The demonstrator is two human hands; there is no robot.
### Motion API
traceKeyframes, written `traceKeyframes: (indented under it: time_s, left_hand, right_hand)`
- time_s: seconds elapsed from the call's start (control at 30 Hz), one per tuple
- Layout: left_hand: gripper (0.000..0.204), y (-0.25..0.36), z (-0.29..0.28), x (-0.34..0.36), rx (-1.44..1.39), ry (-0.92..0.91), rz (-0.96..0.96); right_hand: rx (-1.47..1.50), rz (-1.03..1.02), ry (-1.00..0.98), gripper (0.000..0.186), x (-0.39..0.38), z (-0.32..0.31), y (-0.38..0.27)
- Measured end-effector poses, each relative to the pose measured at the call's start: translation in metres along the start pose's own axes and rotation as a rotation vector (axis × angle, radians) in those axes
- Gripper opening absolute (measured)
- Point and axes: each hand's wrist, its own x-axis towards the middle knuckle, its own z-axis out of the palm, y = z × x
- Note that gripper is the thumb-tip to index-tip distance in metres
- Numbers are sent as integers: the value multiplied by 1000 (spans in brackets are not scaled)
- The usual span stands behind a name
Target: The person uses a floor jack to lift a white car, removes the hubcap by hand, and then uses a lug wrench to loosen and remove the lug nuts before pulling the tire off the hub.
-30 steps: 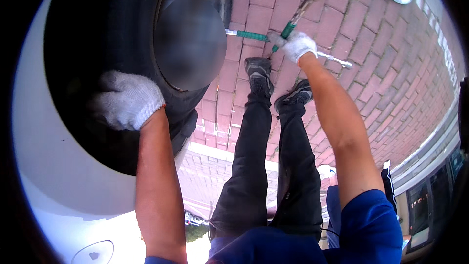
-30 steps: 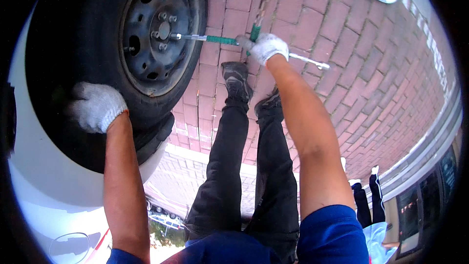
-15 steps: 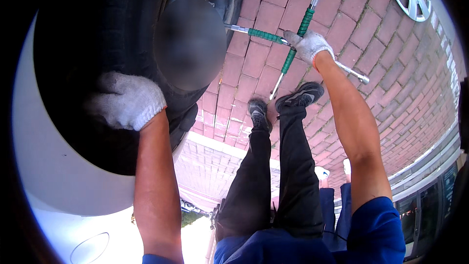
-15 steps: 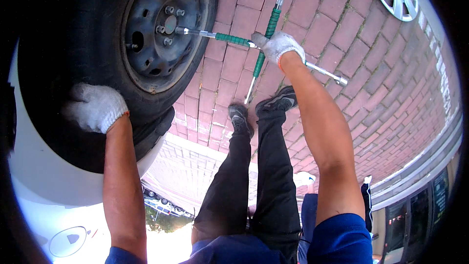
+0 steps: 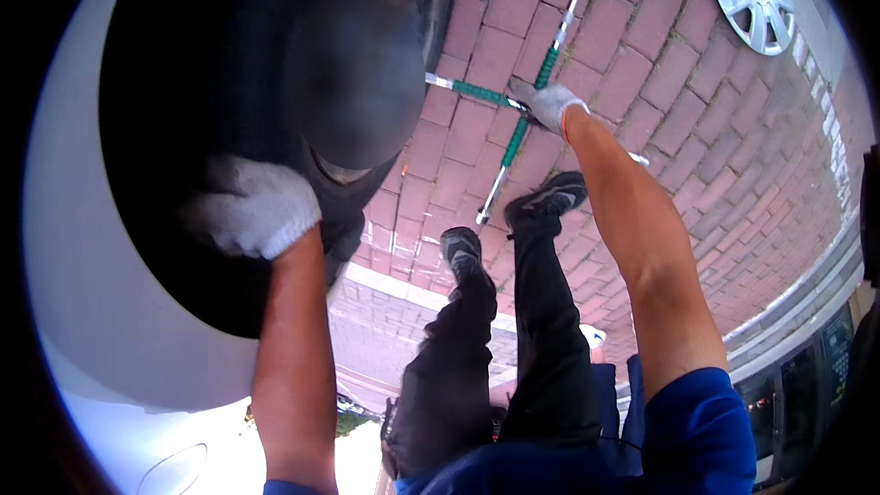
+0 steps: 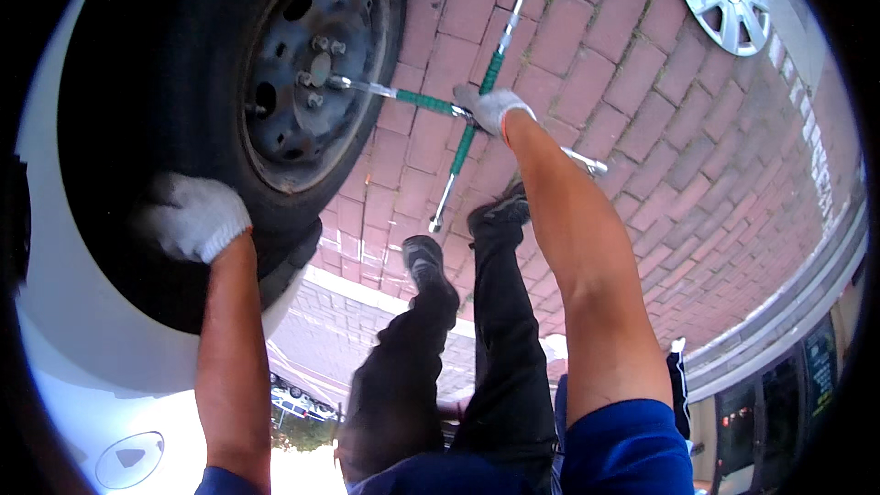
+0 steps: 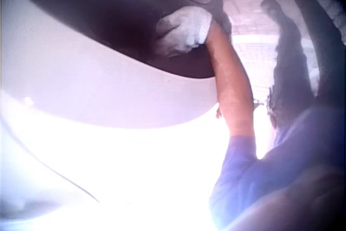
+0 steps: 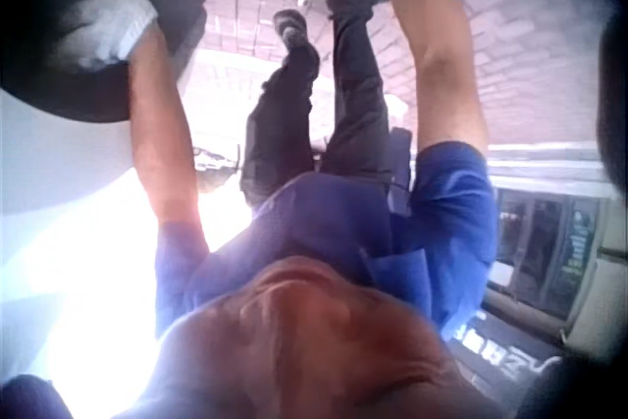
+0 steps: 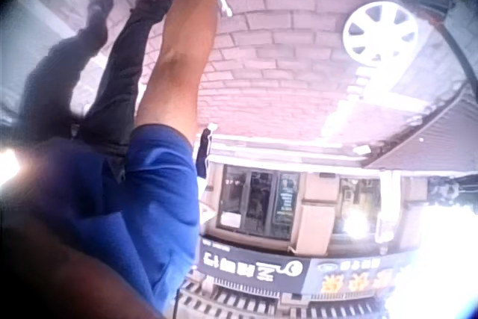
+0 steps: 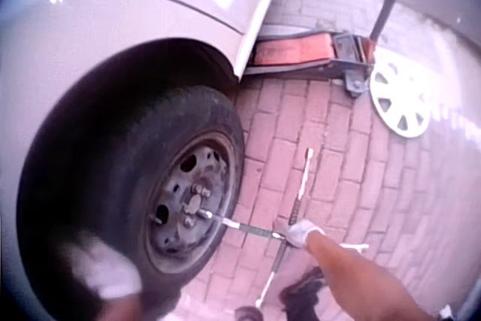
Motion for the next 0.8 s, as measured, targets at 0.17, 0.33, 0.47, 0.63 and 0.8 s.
traceKeyframes:
  time_s: [0.17, 0.33, 0.47, 0.63, 0.8]
  left_hand:
    - [52, -18, 39, 8, 230, 147, 407]
    - [53, -12, -1, -2, -41, -13, -41]
    - [62, -1, 28, -4, -211, 47, 33]
    - [56, 4, 47, 31, 800, -388, 283]
    - [57, -51, 1, -20, 405, -122, 266]
  right_hand:
    - [1101, 155, 117, 56, 8, -43, -33]
    - [1417, -44, 220, 35, 87, -110, -46]
    - [1236, -7, 305, 33, 144, -147, -32]
    - [157, -466, 628, 25, -29, -131, -98]
    - [862, -411, 449, 21, -236, -29, -86]
